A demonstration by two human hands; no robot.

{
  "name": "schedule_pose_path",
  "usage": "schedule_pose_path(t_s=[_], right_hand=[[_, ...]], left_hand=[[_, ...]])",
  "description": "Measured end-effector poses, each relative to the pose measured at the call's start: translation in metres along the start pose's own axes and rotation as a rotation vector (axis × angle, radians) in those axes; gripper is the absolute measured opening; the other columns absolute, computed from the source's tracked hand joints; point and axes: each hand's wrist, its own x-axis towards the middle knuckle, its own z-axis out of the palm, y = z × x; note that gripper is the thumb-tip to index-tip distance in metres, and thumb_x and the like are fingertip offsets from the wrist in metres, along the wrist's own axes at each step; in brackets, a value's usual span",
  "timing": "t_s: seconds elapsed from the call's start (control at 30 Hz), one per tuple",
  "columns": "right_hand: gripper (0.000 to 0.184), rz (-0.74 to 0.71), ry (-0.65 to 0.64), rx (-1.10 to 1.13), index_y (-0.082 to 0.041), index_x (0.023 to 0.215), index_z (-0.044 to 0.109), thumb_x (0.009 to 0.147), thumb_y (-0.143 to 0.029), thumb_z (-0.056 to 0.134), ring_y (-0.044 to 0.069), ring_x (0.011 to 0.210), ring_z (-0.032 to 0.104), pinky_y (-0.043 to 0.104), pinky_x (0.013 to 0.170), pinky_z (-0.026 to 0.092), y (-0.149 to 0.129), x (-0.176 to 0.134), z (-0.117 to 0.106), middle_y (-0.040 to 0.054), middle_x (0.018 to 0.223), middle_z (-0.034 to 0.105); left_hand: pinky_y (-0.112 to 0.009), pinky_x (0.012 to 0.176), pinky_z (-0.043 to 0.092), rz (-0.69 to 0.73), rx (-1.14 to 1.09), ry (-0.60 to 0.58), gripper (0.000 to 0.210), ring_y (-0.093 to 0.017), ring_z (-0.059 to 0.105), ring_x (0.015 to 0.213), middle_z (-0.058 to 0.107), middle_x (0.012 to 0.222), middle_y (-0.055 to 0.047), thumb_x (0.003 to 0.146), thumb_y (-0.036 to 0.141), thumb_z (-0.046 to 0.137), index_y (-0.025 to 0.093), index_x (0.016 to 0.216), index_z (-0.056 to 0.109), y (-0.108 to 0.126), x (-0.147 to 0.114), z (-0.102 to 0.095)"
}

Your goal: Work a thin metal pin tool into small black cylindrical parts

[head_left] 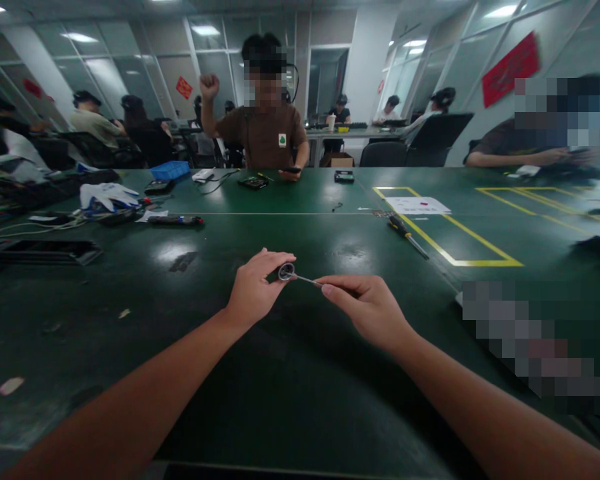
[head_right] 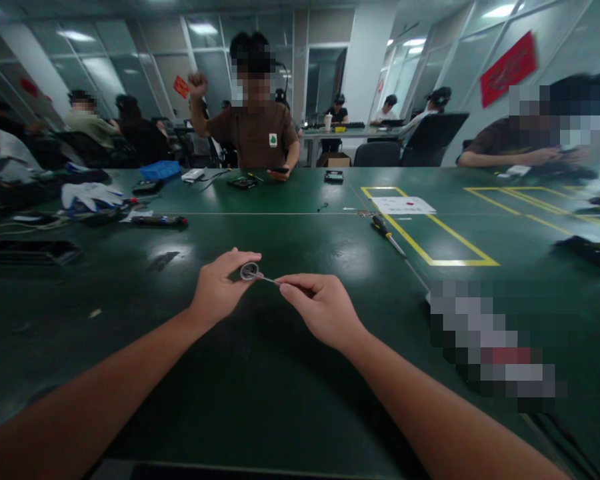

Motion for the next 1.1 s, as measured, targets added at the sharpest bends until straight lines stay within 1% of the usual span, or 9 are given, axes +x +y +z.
schedule_pose_path(t_s=[0.07, 0.13, 0.27, 0.5, 0.6, 0.73, 0.8, 0.93, 1.1], right_hand=[[0.026, -0.031, 0.014, -0.047, -0.026, 0.111, 0.081, 0.095, -0.033, 0.062, 0.02, 0.079, 0.075, 0.03, 0.068, 0.055, -0.004, -0.002, 0.001, 0.0022, 0.091, 0.082], [0.026, -0.039, 0.037, -0.093, -0.026, 0.11, 0.082, 0.095, -0.032, 0.061, 0.021, 0.08, 0.075, 0.03, 0.069, 0.056, -0.008, -0.004, 0.003, 0.0022, 0.094, 0.082], [0.026, -0.053, 0.078, -0.171, -0.025, 0.109, 0.082, 0.095, -0.031, 0.061, 0.02, 0.073, 0.075, 0.03, 0.065, 0.056, -0.012, -0.004, 0.005, 0.0017, 0.089, 0.082], [0.028, -0.117, 0.087, -0.29, -0.025, 0.11, 0.081, 0.096, -0.03, 0.058, 0.017, 0.062, 0.07, 0.029, 0.063, 0.053, -0.011, -0.006, 0.008, 0.0001, 0.077, 0.08], [0.028, -0.116, 0.07, -0.269, -0.026, 0.112, 0.081, 0.096, -0.03, 0.058, 0.017, 0.065, 0.071, 0.03, 0.066, 0.054, -0.01, -0.005, 0.007, 0.0005, 0.08, 0.08], [0.027, -0.038, 0.009, -0.083, -0.026, 0.112, 0.081, 0.094, -0.033, 0.062, 0.02, 0.074, 0.074, 0.031, 0.067, 0.056, -0.006, -0.001, 0.001, 0.0022, 0.088, 0.082], [0.026, -0.018, 0.013, -0.037, -0.026, 0.11, 0.082, 0.094, -0.034, 0.062, 0.021, 0.076, 0.075, 0.031, 0.067, 0.057, -0.005, 0.0, -0.001, 0.0021, 0.087, 0.082], [0.025, -0.035, 0.051, -0.082, -0.027, 0.107, 0.082, 0.093, -0.031, 0.062, 0.021, 0.077, 0.075, 0.031, 0.069, 0.057, -0.008, -0.002, 0.002, 0.0019, 0.089, 0.082], [0.025, -0.042, 0.081, -0.147, -0.025, 0.106, 0.082, 0.093, -0.031, 0.062, 0.021, 0.074, 0.075, 0.032, 0.068, 0.057, -0.012, -0.003, 0.004, 0.0018, 0.086, 0.082]], left_hand=[[-0.053, 0.112, 0.047, -0.012, 0.006, 0.003, 0.026, -0.022, 0.074, 0.105, 0.078, 0.113, -0.005, 0.085, 0.02, 0.077, 0.023, 0.111, 0.072, 0.001, 0.0, 0.0], [-0.053, 0.112, 0.048, -0.016, 0.012, 0.004, 0.026, -0.022, 0.074, 0.105, 0.078, 0.113, -0.005, 0.085, 0.02, 0.078, 0.023, 0.111, 0.072, 0.002, 0.0, 0.0], [-0.053, 0.113, 0.047, -0.005, 0.01, -0.005, 0.027, -0.022, 0.073, 0.106, 0.078, 0.113, -0.005, 0.085, 0.021, 0.078, 0.024, 0.111, 0.072, 0.002, 0.0, 0.001], [-0.055, 0.114, 0.045, 0.013, 0.046, -0.03, 0.026, -0.022, 0.073, 0.106, 0.078, 0.114, -0.004, 0.087, 0.023, 0.076, 0.025, 0.113, 0.072, 0.001, 0.0, 0.0], [-0.056, 0.115, 0.044, 0.017, 0.05, -0.044, 0.026, -0.022, 0.073, 0.106, 0.078, 0.114, -0.004, 0.088, 0.024, 0.075, 0.025, 0.113, 0.071, 0.002, 0.001, -0.002], [-0.056, 0.116, 0.043, 0.0, 0.042, -0.028, 0.027, -0.021, 0.073, 0.106, 0.078, 0.114, -0.004, 0.087, 0.022, 0.076, 0.025, 0.113, 0.071, 0.001, 0.001, -0.002], [-0.057, 0.115, 0.043, -0.011, 0.039, -0.011, 0.026, -0.022, 0.074, 0.106, 0.078, 0.114, -0.004, 0.086, 0.023, 0.077, 0.025, 0.112, 0.071, -0.001, 0.001, -0.001], [-0.059, 0.116, 0.042, -0.014, 0.04, -0.006, 0.026, -0.023, 0.074, 0.106, 0.078, 0.114, -0.004, 0.086, 0.024, 0.077, 0.025, 0.112, 0.071, -0.001, 0.001, -0.001], [-0.059, 0.116, 0.042, 0.01, 0.048, -0.021, 0.026, -0.023, 0.073, 0.106, 0.078, 0.115, -0.004, 0.086, 0.024, 0.077, 0.025, 0.112, 0.071, 0.003, 0.001, -0.001]])
